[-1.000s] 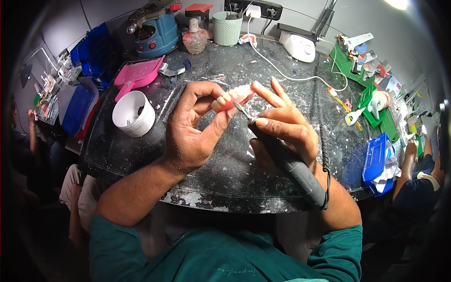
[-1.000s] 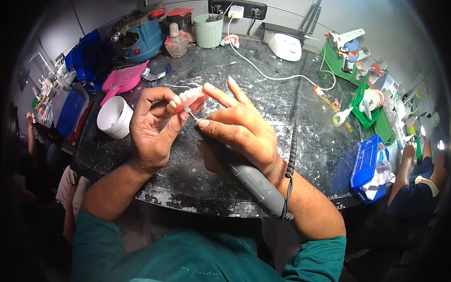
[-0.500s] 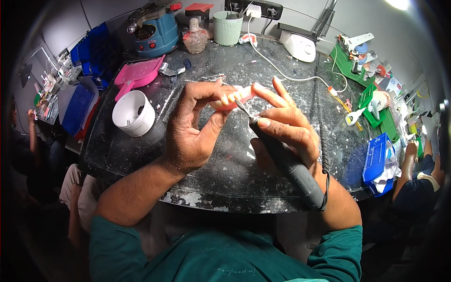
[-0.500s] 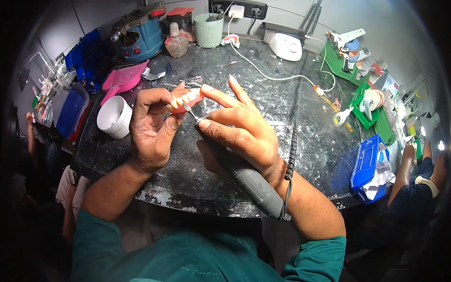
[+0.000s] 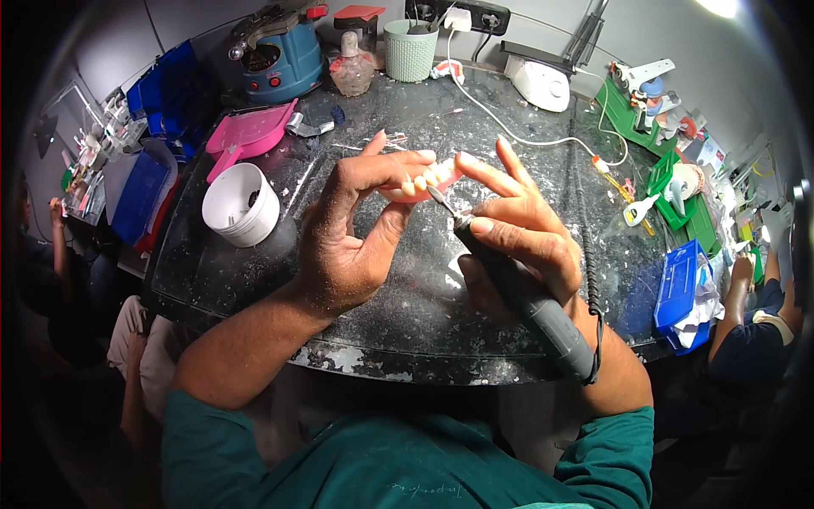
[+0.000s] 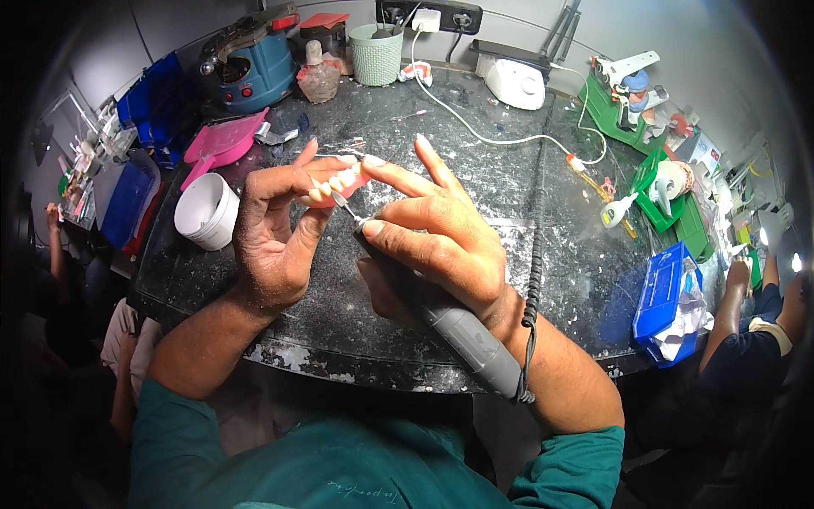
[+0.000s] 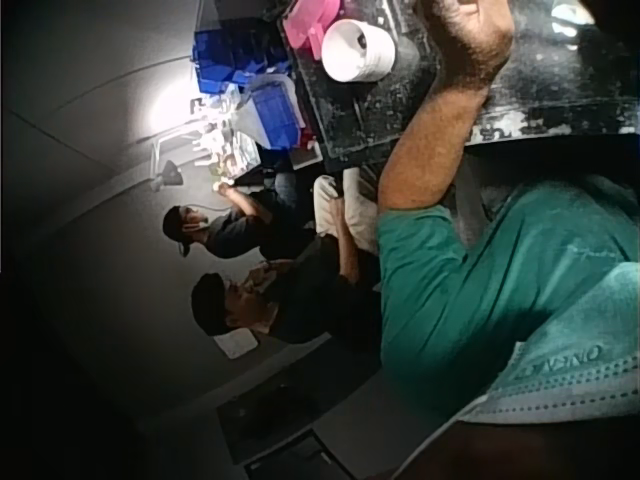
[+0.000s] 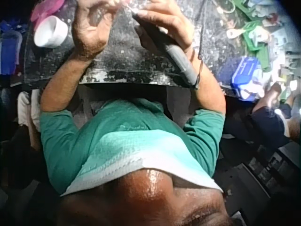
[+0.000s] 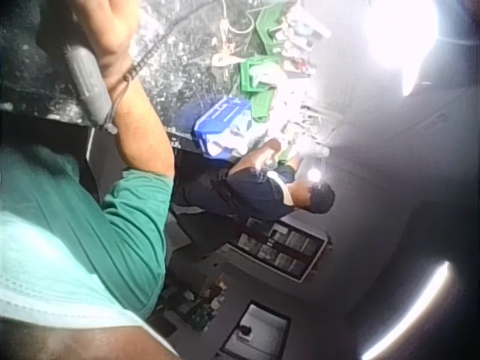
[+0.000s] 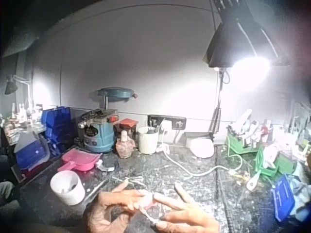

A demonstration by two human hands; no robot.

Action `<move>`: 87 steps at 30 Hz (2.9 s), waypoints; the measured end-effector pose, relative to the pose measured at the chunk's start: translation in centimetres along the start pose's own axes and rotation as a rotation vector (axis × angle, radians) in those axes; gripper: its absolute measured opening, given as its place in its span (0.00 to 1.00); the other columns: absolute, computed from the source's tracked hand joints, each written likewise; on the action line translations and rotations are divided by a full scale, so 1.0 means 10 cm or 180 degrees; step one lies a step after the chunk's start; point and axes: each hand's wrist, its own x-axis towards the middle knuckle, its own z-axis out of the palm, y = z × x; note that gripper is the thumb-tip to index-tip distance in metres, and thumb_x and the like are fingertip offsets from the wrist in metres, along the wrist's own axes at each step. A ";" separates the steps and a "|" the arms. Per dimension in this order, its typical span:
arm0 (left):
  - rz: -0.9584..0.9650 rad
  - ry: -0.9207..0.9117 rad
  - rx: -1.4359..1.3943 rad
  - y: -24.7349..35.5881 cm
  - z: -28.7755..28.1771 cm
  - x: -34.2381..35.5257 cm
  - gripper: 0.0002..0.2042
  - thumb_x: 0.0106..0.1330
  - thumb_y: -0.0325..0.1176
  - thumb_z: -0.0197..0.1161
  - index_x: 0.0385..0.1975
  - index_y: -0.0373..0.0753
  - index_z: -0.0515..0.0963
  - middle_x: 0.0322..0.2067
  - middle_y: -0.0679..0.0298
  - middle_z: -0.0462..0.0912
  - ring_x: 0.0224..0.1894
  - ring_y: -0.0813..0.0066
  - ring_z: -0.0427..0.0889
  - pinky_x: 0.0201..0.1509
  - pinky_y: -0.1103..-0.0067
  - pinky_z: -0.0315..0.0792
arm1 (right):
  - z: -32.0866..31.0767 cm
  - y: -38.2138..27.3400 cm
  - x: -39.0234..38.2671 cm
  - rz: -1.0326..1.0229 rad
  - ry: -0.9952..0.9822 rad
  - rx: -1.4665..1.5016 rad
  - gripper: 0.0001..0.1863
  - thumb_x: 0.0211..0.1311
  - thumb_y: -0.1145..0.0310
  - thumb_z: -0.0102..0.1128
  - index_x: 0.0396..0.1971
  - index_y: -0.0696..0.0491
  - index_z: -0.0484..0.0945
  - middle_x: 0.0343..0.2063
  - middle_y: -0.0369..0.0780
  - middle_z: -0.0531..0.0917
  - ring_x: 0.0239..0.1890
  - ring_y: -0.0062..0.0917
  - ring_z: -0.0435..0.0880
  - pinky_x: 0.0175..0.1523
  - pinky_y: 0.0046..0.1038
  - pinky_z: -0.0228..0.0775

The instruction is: The person grinds and shapes a denture using a rotary tool, turning and holding the prosthesis by hand to work on its inner base, outer edges, and teeth.

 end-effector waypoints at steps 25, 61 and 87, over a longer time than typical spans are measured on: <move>-0.0119 -0.0076 -0.0621 -0.02 0.04 0.00 0.11 0.68 0.18 0.54 0.48 0.37 0.66 0.47 0.58 0.77 0.57 0.65 0.77 0.72 0.56 0.53 | -0.03 0.02 -0.01 -0.0074 0.0011 0.0040 0.19 0.48 0.82 0.69 0.42 0.54 0.77 0.33 0.41 0.81 0.54 0.47 0.81 0.67 0.62 0.52; -0.1019 0.0157 -0.1498 0.14 0.09 0.00 0.14 0.68 0.18 0.55 0.50 0.34 0.60 0.44 0.54 0.79 0.53 0.70 0.80 0.59 0.76 0.73 | 0.03 0.10 -0.04 -0.0045 0.0350 -0.0034 0.24 0.48 0.84 0.68 0.47 0.54 0.75 0.37 0.45 0.79 0.56 0.48 0.80 0.65 0.58 0.61; -0.1149 0.0102 -0.1613 0.16 0.11 -0.01 0.13 0.70 0.19 0.53 0.48 0.33 0.58 0.44 0.54 0.77 0.54 0.68 0.80 0.60 0.75 0.73 | 0.05 0.08 -0.04 -0.0044 0.0262 -0.0101 0.25 0.47 0.83 0.71 0.48 0.53 0.76 0.38 0.43 0.79 0.55 0.48 0.80 0.66 0.59 0.59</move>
